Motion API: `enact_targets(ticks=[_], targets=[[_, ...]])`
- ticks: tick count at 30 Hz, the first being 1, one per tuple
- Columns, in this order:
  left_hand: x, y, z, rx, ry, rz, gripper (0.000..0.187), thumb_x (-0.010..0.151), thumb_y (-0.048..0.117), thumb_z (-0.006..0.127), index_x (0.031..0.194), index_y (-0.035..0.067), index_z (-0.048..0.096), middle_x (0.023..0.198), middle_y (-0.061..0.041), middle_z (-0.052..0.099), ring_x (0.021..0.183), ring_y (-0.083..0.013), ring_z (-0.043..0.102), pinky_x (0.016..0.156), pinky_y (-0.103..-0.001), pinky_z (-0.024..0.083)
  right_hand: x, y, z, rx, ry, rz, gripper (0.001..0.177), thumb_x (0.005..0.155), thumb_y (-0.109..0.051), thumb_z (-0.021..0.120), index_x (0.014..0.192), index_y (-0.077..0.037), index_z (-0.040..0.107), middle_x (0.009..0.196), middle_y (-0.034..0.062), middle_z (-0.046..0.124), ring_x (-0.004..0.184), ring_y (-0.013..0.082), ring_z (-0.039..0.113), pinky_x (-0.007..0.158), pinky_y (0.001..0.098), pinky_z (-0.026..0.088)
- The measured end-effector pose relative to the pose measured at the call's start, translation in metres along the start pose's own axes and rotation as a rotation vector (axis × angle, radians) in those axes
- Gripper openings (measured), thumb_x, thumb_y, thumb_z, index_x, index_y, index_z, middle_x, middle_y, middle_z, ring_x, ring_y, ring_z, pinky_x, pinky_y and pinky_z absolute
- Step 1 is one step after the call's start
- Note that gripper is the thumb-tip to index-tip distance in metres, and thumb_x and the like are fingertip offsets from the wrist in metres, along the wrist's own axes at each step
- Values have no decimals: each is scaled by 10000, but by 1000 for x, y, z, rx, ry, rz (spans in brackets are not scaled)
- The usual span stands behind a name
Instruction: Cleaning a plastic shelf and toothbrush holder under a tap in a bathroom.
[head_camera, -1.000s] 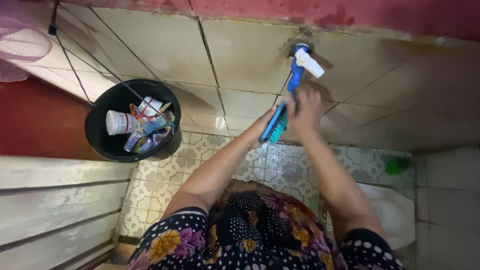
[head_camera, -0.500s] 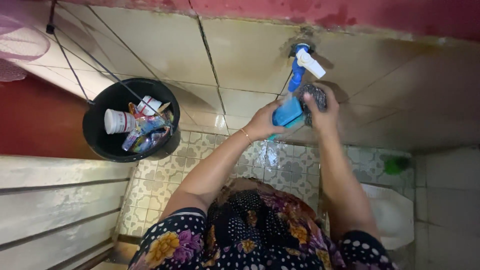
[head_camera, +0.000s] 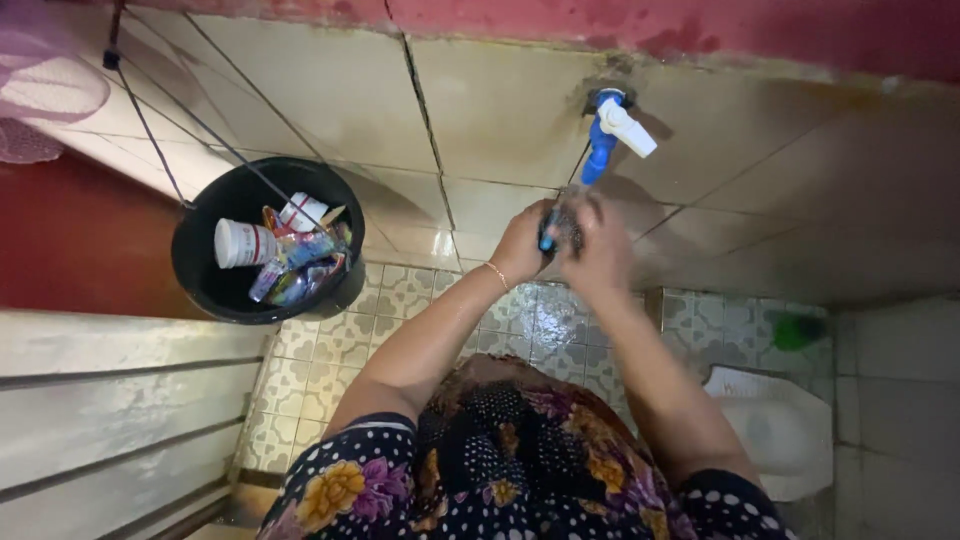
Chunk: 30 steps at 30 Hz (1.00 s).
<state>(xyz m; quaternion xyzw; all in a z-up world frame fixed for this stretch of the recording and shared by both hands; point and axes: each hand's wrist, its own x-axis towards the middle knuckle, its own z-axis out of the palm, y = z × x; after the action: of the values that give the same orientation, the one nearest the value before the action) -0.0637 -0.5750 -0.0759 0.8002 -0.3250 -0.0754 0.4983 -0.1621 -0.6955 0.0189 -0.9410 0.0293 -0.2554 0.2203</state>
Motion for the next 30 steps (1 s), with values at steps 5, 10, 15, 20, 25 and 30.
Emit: enact_targets(ticks=[5,10,15,20,25,30], targets=[[-9,12,-3,46,23,201,576,745,23,777,1282,126,599,1429,-166,565,1335,-360,572,1122,-397,494,13,72,31,495,33,615,459,889,-240,800,1295,-117,625,1237,181,685,1079,382,669,869,489,539],[-10,32,-15,227,-118,123,685,764,58,782,1396,149,533,1612,-192,313,1391,-397,468,1130,-408,431,-3,47,24,1170,-136,1321,465,832,-288,767,1234,-306,533,1144,87,699,972,250,702,697,442,602],[-7,-13,15,204,301,211,700,942,36,778,1525,159,410,1710,-244,168,1534,-455,358,1274,-429,369,-30,75,64,1515,60,995,576,774,66,767,1300,-66,576,1104,122,668,960,297,705,754,455,645],[-1,44,-21,92,-67,-38,789,826,109,766,1542,188,446,1633,-229,314,1269,-378,557,1047,-416,480,-22,42,28,1405,264,815,667,728,170,721,1302,-117,538,1185,106,652,1034,247,699,836,403,630],[-4,-35,5,-456,-176,184,743,894,2,581,1603,66,366,1644,-175,369,1479,-278,390,1181,-391,370,-29,45,14,1372,254,661,707,700,158,741,1308,-129,525,1213,100,633,1079,216,673,890,362,615],[1,39,-19,-1234,-139,-588,472,1046,363,452,1473,162,478,1302,-12,635,1076,-112,679,936,-341,588,-22,18,-16,573,162,23,737,697,127,786,1360,-117,577,1365,162,578,1289,355,587,1129,448,490]])
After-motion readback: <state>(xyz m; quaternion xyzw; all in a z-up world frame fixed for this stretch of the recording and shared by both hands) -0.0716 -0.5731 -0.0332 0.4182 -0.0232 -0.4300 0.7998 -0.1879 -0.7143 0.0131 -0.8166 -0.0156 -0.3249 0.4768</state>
